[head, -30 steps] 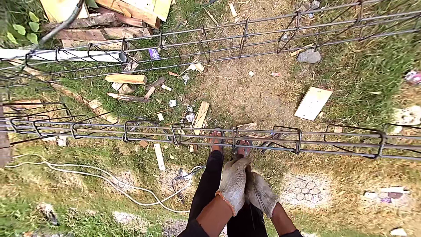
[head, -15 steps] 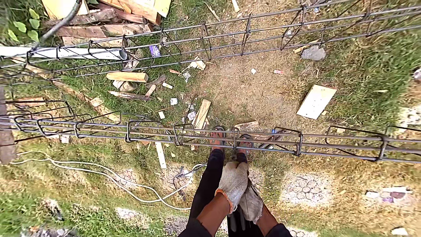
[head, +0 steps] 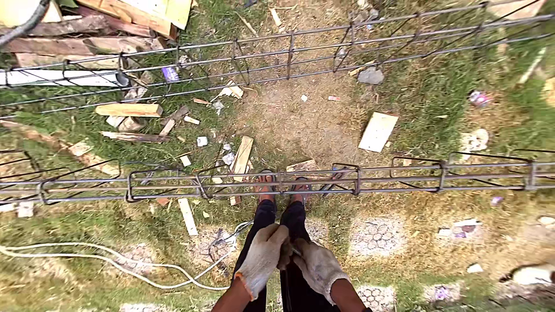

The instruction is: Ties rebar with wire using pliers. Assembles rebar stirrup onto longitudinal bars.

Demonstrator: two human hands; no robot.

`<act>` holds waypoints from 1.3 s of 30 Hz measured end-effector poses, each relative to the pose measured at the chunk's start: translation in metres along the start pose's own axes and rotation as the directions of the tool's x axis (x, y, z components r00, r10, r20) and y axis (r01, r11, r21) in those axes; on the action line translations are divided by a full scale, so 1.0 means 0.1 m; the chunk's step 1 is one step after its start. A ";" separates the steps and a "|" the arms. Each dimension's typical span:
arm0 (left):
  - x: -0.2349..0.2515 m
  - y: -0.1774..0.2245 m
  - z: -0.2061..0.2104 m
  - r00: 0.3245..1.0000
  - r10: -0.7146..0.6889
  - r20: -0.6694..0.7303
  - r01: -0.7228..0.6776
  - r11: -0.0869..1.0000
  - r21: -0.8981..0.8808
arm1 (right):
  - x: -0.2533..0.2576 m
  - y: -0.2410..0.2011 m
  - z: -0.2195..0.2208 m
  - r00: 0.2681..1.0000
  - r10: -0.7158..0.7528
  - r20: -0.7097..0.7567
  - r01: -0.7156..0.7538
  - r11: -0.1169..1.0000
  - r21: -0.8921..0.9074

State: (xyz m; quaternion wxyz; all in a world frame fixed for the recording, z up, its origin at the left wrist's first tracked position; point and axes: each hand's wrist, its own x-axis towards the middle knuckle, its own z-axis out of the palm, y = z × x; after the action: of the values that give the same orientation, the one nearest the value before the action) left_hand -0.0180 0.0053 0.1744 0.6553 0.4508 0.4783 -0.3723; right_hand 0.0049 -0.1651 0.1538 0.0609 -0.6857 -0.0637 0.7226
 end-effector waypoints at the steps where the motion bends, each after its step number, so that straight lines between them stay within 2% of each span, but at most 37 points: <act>1: -0.02 0.03 -0.03 0.999 0.049 0.000 -0.049 0.998 0.028 | -0.08 0.08 -0.06 1.000 0.022 -0.011 -0.021 0.998 0.051; 2: -0.03 0.06 -0.07 0.996 0.094 -0.002 -0.093 0.994 0.059 | -0.18 0.19 -0.11 0.996 0.034 -0.080 -0.021 0.989 0.148; 3: -0.05 0.10 -0.11 0.992 0.125 -0.006 -0.124 0.988 0.087 | -0.29 0.30 -0.13 0.975 0.047 -0.215 0.009 0.967 0.254; 4: -0.07 0.13 -0.15 0.989 0.146 -0.007 -0.144 0.983 0.114 | -0.39 0.39 -0.13 0.919 0.072 -0.387 0.069 0.939 0.338; 6: -0.09 0.18 -0.23 0.984 0.180 -0.005 -0.178 0.973 0.148 | -0.50 0.55 -0.21 0.695 0.125 -0.708 0.210 0.907 0.366; 7: -0.08 0.19 -0.26 0.982 0.189 -0.004 -0.186 0.971 0.149 | -0.52 0.62 -0.33 0.570 0.151 -0.807 0.224 0.917 0.330; 8: -0.07 0.21 -0.28 0.981 0.195 -0.004 -0.192 0.972 0.137 | -0.52 0.68 -0.48 0.469 0.180 -0.865 0.195 0.934 0.300; 10: -0.04 0.24 -0.28 0.979 0.203 -0.014 -0.201 0.974 0.105 | -0.51 0.82 -0.83 0.363 0.216 -0.907 0.090 0.960 0.265; 13: -0.01 0.31 -0.24 0.974 0.226 -0.014 -0.225 0.972 0.073 | -0.41 1.00 -1.29 0.312 0.246 -0.917 -0.047 0.969 0.244; 15: -0.01 0.36 -0.21 0.971 0.239 -0.017 -0.238 0.970 0.051 | -0.30 1.05 -1.42 0.298 0.235 -0.925 -0.104 0.971 0.213; 21: 0.00 0.43 -0.18 0.969 0.246 -0.004 -0.246 0.968 -0.054 | -0.08 1.09 -1.36 0.247 0.221 -0.943 -0.203 0.964 0.173; 25: 0.03 0.44 -0.18 0.967 0.253 -0.023 -0.254 0.963 -0.091 | -0.19 1.02 -1.30 0.194 0.181 -0.964 -0.161 0.975 0.151; 27: 0.05 0.42 -0.19 0.964 0.259 -0.058 -0.262 0.963 -0.056 | -0.33 0.79 -1.19 0.203 0.079 -0.976 0.006 0.997 0.082; 28: 0.05 0.40 -0.19 0.963 0.260 -0.072 -0.262 0.965 -0.019 | -0.38 0.64 -1.09 0.234 0.018 -0.972 0.139 0.989 0.052; 29: 0.06 0.38 -0.18 0.960 0.268 -0.080 -0.268 0.963 0.006 | -0.41 0.46 -0.98 0.306 -0.019 -0.952 0.287 0.955 0.073; 30: 0.07 0.37 -0.16 0.956 0.283 -0.083 -0.282 0.959 0.023 | -0.43 0.25 -0.87 0.428 -0.038 -0.903 0.425 0.890 0.165; 31: 0.07 0.37 -0.14 0.951 0.298 -0.079 -0.296 0.954 0.036 | -0.44 0.05 -0.78 0.581 -0.053 -0.812 0.518 0.793 0.319; 32: 0.07 0.38 -0.12 0.948 0.310 -0.072 -0.309 0.951 0.035 | -0.44 -0.15 -0.72 0.715 -0.087 -0.694 0.553 0.678 0.484; 33: 0.06 0.38 -0.10 0.946 0.318 -0.068 -0.316 0.948 0.028 | -0.44 -0.32 -0.65 0.800 -0.123 -0.587 0.544 0.562 0.623; 34: 0.04 0.38 -0.08 0.943 0.324 -0.070 -0.324 0.946 0.009 | -0.44 -0.45 -0.58 0.838 -0.144 -0.527 0.529 0.457 0.715; 36: 0.02 0.40 -0.10 0.942 0.329 -0.067 -0.331 0.944 -0.015 | -0.43 -0.60 -0.48 0.861 -0.150 -0.485 0.507 0.311 0.804; 39: 0.00 0.42 -0.22 0.942 0.335 -0.030 -0.334 0.942 0.028 | -0.44 -0.63 -0.40 0.884 -0.173 -0.434 0.466 0.262 0.845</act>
State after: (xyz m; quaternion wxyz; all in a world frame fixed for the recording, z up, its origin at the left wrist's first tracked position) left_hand 0.0139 0.0394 0.1811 0.6955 0.5390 0.4020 -0.2531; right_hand 0.0474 -0.1101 0.2063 0.5957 -0.5821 0.2315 0.5027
